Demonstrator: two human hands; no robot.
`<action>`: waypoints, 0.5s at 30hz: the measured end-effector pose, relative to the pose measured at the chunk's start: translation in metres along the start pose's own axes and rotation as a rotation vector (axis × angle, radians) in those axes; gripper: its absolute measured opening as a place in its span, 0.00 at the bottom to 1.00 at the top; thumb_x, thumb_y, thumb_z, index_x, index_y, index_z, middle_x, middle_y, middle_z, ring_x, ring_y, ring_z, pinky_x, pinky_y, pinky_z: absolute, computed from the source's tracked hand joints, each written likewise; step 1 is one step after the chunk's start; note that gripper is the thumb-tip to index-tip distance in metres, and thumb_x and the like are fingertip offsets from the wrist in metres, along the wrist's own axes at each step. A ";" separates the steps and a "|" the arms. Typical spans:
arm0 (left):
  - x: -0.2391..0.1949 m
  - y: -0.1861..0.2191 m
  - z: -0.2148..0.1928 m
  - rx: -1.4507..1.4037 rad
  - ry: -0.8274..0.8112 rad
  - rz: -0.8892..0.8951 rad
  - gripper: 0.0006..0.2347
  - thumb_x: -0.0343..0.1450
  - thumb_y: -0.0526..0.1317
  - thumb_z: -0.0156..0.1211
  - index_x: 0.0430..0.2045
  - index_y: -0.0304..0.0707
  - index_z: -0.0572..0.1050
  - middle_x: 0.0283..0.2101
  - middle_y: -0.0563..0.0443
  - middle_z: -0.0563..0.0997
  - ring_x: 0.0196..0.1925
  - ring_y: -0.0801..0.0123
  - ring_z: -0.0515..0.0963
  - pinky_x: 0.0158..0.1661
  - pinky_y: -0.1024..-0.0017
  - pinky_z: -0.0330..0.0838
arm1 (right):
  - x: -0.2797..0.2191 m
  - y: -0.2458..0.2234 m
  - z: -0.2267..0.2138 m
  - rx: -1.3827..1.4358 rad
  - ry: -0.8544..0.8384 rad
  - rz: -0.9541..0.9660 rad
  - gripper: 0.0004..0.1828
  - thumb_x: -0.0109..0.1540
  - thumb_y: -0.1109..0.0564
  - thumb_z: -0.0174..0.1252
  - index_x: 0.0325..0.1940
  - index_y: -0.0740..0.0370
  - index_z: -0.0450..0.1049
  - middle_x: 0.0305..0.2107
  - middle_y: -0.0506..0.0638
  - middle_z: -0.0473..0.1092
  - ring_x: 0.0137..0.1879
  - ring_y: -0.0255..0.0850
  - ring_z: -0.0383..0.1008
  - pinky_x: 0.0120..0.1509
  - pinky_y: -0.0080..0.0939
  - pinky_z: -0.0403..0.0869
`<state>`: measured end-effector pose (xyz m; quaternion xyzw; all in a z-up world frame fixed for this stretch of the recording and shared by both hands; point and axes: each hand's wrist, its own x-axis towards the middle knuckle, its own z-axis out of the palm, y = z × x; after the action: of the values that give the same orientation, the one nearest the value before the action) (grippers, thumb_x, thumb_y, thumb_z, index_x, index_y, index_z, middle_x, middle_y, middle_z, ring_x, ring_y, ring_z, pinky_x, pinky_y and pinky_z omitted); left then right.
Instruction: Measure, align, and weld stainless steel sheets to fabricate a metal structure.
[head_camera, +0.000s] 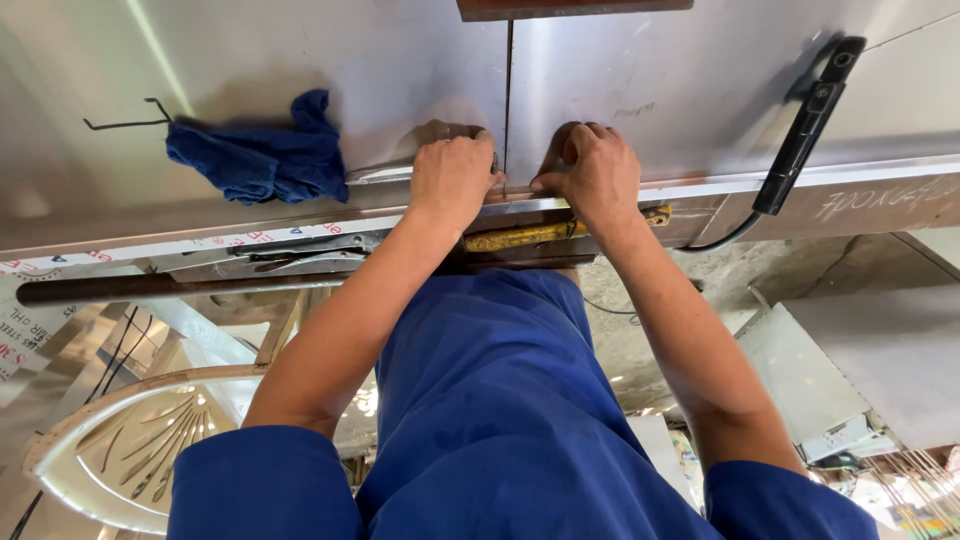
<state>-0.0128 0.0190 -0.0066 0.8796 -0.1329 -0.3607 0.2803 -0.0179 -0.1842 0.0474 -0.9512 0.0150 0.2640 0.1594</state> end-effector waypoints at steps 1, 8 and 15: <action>0.001 0.000 -0.001 0.001 -0.008 -0.005 0.17 0.63 0.49 0.74 0.32 0.35 0.78 0.30 0.41 0.84 0.36 0.49 0.85 0.38 0.57 0.78 | 0.001 0.001 0.000 0.013 0.023 -0.020 0.29 0.37 0.47 0.82 0.30 0.62 0.73 0.31 0.52 0.74 0.41 0.54 0.73 0.44 0.53 0.72; -0.002 0.010 -0.006 0.078 -0.001 0.010 0.21 0.58 0.52 0.76 0.32 0.33 0.78 0.32 0.40 0.84 0.36 0.51 0.85 0.36 0.59 0.79 | 0.003 0.000 0.001 0.019 0.041 -0.036 0.29 0.36 0.48 0.82 0.31 0.60 0.74 0.31 0.51 0.74 0.41 0.53 0.73 0.45 0.52 0.72; -0.003 0.006 0.006 0.085 0.076 0.029 0.25 0.58 0.56 0.75 0.34 0.32 0.77 0.31 0.41 0.83 0.33 0.52 0.85 0.34 0.59 0.78 | 0.003 0.003 0.003 0.033 0.020 -0.009 0.29 0.37 0.48 0.82 0.28 0.61 0.72 0.28 0.50 0.72 0.40 0.52 0.71 0.44 0.52 0.70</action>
<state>-0.0193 0.0128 -0.0053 0.9017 -0.1501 -0.3171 0.2528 -0.0170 -0.1859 0.0429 -0.9511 0.0165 0.2535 0.1759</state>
